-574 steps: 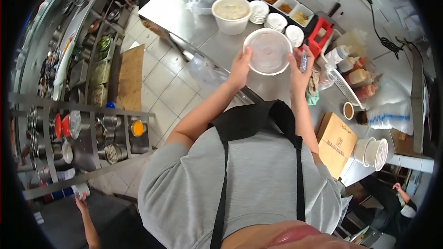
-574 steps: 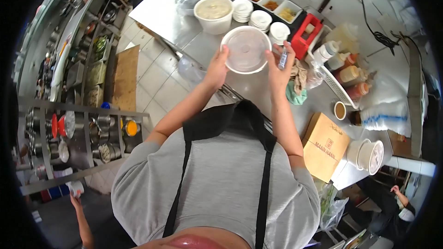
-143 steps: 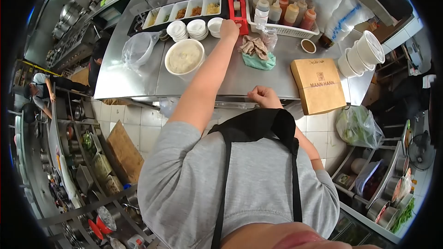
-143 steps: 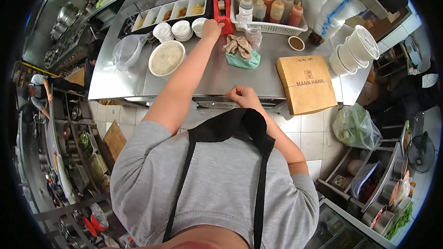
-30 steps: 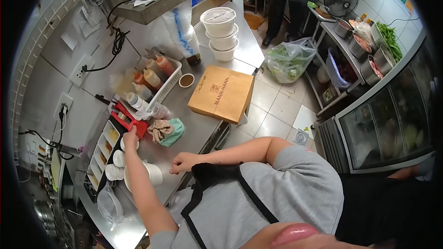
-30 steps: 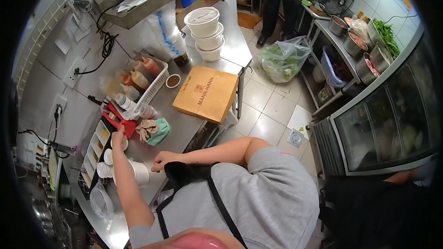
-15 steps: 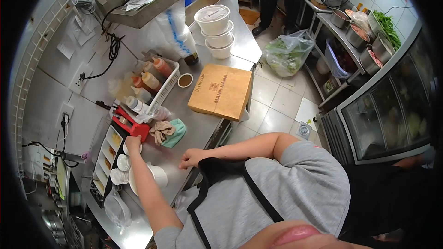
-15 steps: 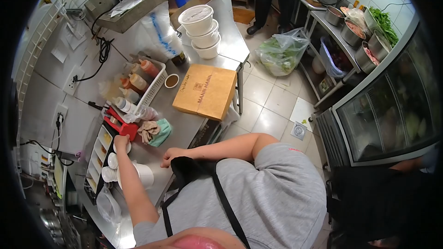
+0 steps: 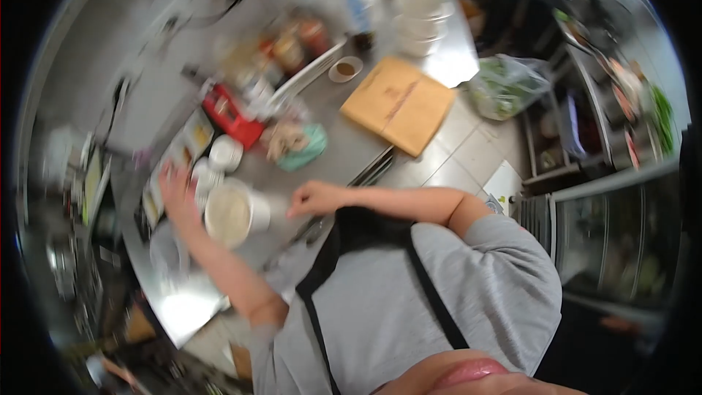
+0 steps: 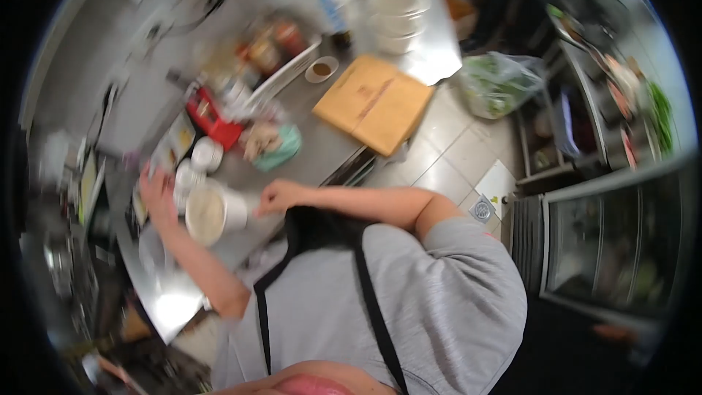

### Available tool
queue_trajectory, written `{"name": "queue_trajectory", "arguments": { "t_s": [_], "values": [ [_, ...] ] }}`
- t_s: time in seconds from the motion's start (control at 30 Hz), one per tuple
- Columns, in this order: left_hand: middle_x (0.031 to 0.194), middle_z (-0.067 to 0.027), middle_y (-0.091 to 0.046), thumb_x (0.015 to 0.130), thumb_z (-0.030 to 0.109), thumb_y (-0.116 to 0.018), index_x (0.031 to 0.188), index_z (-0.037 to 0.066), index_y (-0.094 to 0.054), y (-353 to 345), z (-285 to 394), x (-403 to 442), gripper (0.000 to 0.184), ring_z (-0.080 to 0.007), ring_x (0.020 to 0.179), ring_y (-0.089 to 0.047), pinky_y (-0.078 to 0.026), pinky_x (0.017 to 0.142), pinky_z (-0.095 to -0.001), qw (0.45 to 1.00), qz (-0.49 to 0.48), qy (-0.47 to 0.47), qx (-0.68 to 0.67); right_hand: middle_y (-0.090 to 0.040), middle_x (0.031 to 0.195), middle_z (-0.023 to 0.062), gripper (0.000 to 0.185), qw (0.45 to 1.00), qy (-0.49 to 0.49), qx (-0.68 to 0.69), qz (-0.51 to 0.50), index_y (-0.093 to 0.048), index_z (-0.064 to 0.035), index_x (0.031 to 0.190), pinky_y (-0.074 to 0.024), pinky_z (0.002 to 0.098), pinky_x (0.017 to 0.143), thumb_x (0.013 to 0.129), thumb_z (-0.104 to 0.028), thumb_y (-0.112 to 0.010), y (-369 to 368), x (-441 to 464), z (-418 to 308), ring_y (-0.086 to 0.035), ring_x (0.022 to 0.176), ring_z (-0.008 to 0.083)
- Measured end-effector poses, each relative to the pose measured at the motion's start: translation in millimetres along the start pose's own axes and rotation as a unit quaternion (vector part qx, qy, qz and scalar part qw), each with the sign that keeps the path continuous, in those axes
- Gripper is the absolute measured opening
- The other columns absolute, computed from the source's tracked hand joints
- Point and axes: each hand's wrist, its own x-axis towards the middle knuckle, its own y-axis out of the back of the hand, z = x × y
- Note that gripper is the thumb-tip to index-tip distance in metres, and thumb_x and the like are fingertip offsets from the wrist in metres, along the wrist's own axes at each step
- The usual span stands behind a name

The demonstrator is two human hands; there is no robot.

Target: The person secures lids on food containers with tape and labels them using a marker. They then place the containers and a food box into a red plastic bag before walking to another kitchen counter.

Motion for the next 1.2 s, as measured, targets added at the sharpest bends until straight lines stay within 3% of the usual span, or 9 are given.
{"name": "queue_trajectory", "arguments": {
  "t_s": [0.13, 0.4, 0.53, 0.57, 0.6, 0.63, 0.67, 0.9, 1.2],
  "values": [
    [0.098, -0.0113, -0.055, 0.077, 0.006, -0.063, 0.121, 0.006, -0.037, 12, -14, -12, 0.051, -0.0162, 0.084, -0.055, -0.048, 0.072, -0.0278, 0.997, 0.041, 0.016, -0.069, -0.046, 0.059, -0.0039, 0.036, 0.995, -0.086, -0.001, -0.043, -0.057, -0.0057, 0.068, -0.0370, 0.0219, 0.048, 0.079, -0.039, -0.063, -21, 13, -20, -0.044, 0.055, 0.0052],
    [0.084, -0.0092, -0.058, 0.075, -0.001, -0.064, 0.116, 0.003, -0.039, 59, -41, -4, 0.048, -0.0157, 0.074, -0.059, -0.050, 0.063, -0.0255, 0.995, 0.088, -0.051, 0.002, -0.043, 0.054, -0.0012, 0.041, 0.992, -0.077, 0.064, -0.074, -0.050, -0.0039, 0.063, -0.0349, 0.0258, 0.045, 0.081, -0.040, -0.061, -51, 44, -15, -0.040, 0.049, 0.0077],
    [0.078, -0.0090, -0.059, 0.070, 0.008, -0.069, 0.106, -0.001, -0.047, 68, -66, -17, 0.042, -0.0156, 0.064, -0.058, -0.047, 0.058, -0.0275, 0.957, 0.111, 0.035, 0.266, -0.055, 0.063, 0.0065, 0.037, 0.992, -0.071, -0.084, -0.070, -0.059, -0.0038, 0.075, -0.0425, 0.0318, 0.058, 0.082, -0.040, -0.057, -50, 65, 8, -0.052, 0.059, 0.0162],
    [0.086, -0.0099, -0.061, 0.072, 0.020, -0.069, 0.102, -0.002, -0.054, 91, -108, -12, 0.040, -0.0171, 0.076, -0.059, -0.047, 0.066, -0.0302, 0.845, 0.120, -0.177, 0.489, -0.060, 0.068, 0.0092, 0.036, 0.989, -0.089, -0.088, -0.073, -0.062, -0.0047, 0.080, -0.0443, 0.0341, 0.063, 0.082, -0.040, -0.056, -50, 66, 3, -0.056, 0.065, 0.0196],
    [0.096, -0.0101, -0.061, 0.076, 0.029, -0.064, 0.102, -0.001, -0.058, 100, -124, -11, 0.040, -0.0191, 0.089, -0.058, -0.046, 0.075, -0.0319, 0.948, 0.095, 0.055, 0.298, -0.064, 0.082, 0.0112, 0.032, 0.988, -0.069, -0.134, -0.045, -0.065, -0.0081, 0.087, -0.0452, 0.0357, 0.071, 0.081, -0.039, -0.056, -53, 72, 18, -0.060, 0.077, 0.0237],
    [0.102, -0.0122, -0.060, 0.083, 0.031, -0.056, 0.110, 0.000, -0.054, 89, -117, -24, 0.041, -0.0207, 0.093, -0.057, -0.045, 0.079, -0.0330, 0.993, 0.001, 0.107, 0.050, -0.065, 0.087, 0.0081, 0.035, 0.988, -0.004, -0.143, -0.053, -0.063, -0.0070, 0.095, -0.0463, 0.0323, 0.074, 0.083, -0.039, -0.055, -47, 77, 22, -0.059, 0.079, 0.0176],
    [0.108, -0.0131, -0.057, 0.090, 0.038, -0.043, 0.116, -0.001, -0.050, 91, -124, -26, 0.047, -0.0224, 0.099, -0.056, -0.044, 0.085, -0.0326, 0.963, 0.053, 0.253, -0.078, -0.065, 0.090, 0.0093, 0.034, 0.990, -0.018, -0.121, -0.067, -0.064, -0.0088, 0.095, -0.0450, 0.0341, 0.077, 0.082, -0.039, -0.056, -41, 75, 10, -0.059, 0.085, 0.0216],
    [0.110, -0.0137, -0.056, 0.090, 0.043, -0.040, 0.117, -0.001, -0.048, 59, -124, -63, 0.053, -0.0230, 0.101, -0.055, -0.043, 0.087, -0.0331, 0.968, 0.040, 0.245, -0.028, -0.061, 0.070, 0.0108, 0.037, 0.987, 0.060, -0.143, -0.039, -0.063, -0.0064, 0.086, -0.0434, 0.0351, 0.063, 0.078, -0.043, -0.060, -36, 85, 34, -0.056, 0.064, 0.0219],
    [0.113, -0.0145, -0.054, 0.089, 0.049, -0.037, 0.119, -0.003, -0.046, 70, -129, -90, 0.060, -0.0238, 0.104, -0.053, -0.041, 0.090, -0.0337, 0.970, 0.091, 0.225, -0.014, -0.058, 0.054, 0.0052, 0.042, 0.976, -0.035, -0.170, -0.128, -0.063, -0.0042, 0.065, -0.0430, 0.0311, 0.050, 0.070, -0.046, -0.066, -11, 88, 42, -0.057, 0.051, 0.0170]
  ]
}}
